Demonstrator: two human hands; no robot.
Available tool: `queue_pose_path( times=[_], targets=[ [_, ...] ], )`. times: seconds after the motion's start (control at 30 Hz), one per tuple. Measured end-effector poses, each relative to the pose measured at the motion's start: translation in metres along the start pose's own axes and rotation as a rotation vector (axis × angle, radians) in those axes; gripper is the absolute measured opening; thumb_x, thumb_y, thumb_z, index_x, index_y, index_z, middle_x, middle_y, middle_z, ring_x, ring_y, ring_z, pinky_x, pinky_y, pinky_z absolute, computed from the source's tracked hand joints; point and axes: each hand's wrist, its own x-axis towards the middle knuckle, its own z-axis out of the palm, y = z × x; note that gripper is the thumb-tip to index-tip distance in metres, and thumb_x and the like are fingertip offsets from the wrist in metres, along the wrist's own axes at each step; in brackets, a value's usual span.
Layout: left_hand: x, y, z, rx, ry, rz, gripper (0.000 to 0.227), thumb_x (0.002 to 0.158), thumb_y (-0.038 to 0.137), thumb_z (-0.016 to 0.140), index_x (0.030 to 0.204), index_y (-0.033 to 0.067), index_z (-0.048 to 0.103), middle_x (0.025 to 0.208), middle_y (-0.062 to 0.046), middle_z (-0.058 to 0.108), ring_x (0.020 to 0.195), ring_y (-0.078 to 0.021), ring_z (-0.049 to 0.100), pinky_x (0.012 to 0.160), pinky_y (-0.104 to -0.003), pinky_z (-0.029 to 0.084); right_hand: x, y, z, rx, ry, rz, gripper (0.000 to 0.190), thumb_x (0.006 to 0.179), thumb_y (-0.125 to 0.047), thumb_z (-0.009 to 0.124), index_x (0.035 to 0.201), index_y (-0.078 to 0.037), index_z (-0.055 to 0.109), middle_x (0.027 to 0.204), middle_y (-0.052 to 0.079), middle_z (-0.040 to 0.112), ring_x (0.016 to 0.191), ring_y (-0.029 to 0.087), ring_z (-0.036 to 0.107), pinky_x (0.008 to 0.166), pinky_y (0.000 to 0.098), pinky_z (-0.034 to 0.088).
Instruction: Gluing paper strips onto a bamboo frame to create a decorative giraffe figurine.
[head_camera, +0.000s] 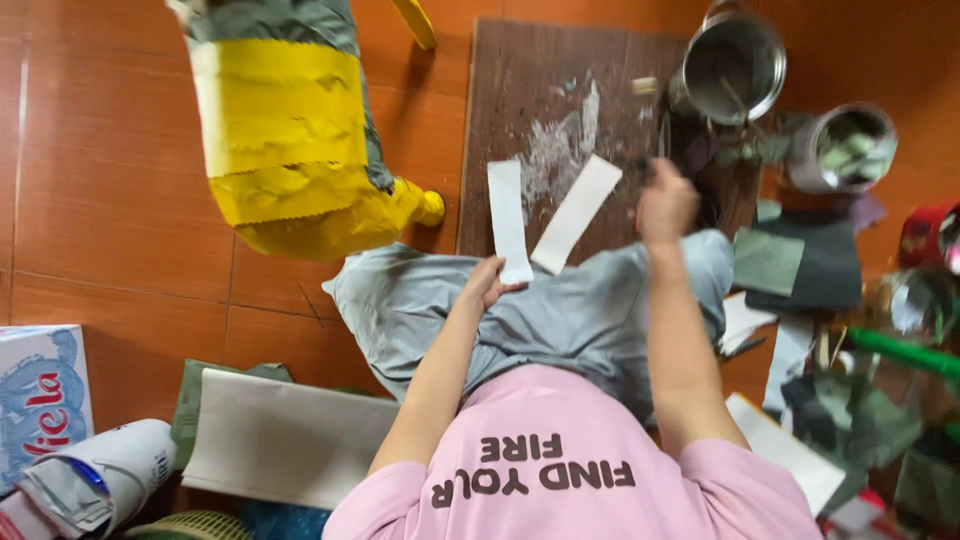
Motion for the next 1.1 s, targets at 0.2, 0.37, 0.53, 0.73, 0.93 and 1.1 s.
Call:
queue_pose_path(
  times=[0.2, 0.37, 0.53, 0.73, 0.93, 1.1],
  targets=[
    [-0.013, 0.013, 0.029, -0.141, -0.110, -0.039, 0.044, 0.104, 0.016, 0.044, 0.141, -0.0085, 0.048, 0.135, -0.026, 0.062, 0.120, -0.0439, 0.064, 0.089, -0.062, 0.059, 0.091, 0.099, -0.040, -0.275, 0.131, 0.172, 0.028, 0.095, -0.011, 0.062, 0.119, -0.009, 0.078, 0.104, 0.031, 0.071, 0.097, 0.046, 0.066, 0.087, 0.0555, 0.053],
    [-0.024, 0.015, 0.041, -0.214, -0.088, -0.067, 0.044, 0.103, 0.013, 0.041, 0.140, -0.0092, 0.046, 0.133, -0.024, 0.064, 0.119, -0.0424, 0.066, 0.095, -0.062, 0.058, 0.024, -0.016, -0.030, -0.036, -0.107, -0.554, 0.026, 0.072, -0.015, 0.063, 0.094, -0.009, 0.075, 0.085, 0.013, 0.071, 0.077, 0.033, 0.067, 0.066, 0.0470, 0.053],
    [-0.024, 0.032, 0.047, -0.243, -0.110, -0.040, 0.041, 0.101, 0.012, 0.043, 0.137, -0.0066, 0.051, 0.129, -0.023, 0.066, 0.114, -0.0397, 0.069, 0.093, -0.059, 0.060, -0.090, -0.058, 0.066, 0.058, -0.533, -0.565, 0.043, 0.069, -0.010, 0.084, 0.110, -0.007, 0.074, 0.119, 0.021, 0.066, 0.112, 0.040, 0.060, 0.091, 0.0471, 0.051],
    [-0.029, 0.042, 0.042, -0.139, -0.076, -0.025, 0.032, 0.102, 0.012, 0.049, 0.130, -0.0016, 0.058, 0.120, -0.018, 0.070, 0.103, -0.0333, 0.073, 0.088, -0.055, 0.063, -0.115, -0.078, 0.077, 0.202, -0.455, -0.648, 0.020, 0.077, -0.009, 0.080, 0.097, -0.013, 0.080, 0.132, 0.012, 0.067, 0.127, 0.035, 0.057, 0.102, 0.0451, 0.049],
    [-0.042, 0.045, 0.054, 0.101, -0.017, 0.091, 0.036, 0.101, 0.024, 0.055, 0.130, 0.0039, 0.055, 0.119, -0.017, 0.067, 0.107, -0.0318, 0.068, 0.093, -0.053, 0.058, -0.104, -0.074, 0.075, 0.217, -0.495, -0.569, 0.017, 0.080, -0.005, 0.077, 0.096, -0.010, 0.079, 0.125, 0.010, 0.070, 0.123, 0.034, 0.059, 0.101, 0.0429, 0.049],
    [-0.113, 0.070, 0.105, 0.785, 0.208, 0.610, 0.054, 0.091, 0.027, 0.072, 0.135, 0.0061, 0.046, 0.132, -0.018, 0.057, 0.127, -0.0309, 0.055, 0.108, -0.047, 0.046, -0.091, -0.073, 0.070, 0.275, -0.387, -0.507, 0.010, 0.083, -0.008, 0.076, 0.094, -0.008, 0.075, 0.119, 0.009, 0.071, 0.118, 0.031, 0.064, 0.100, 0.0393, 0.051]
  ],
)
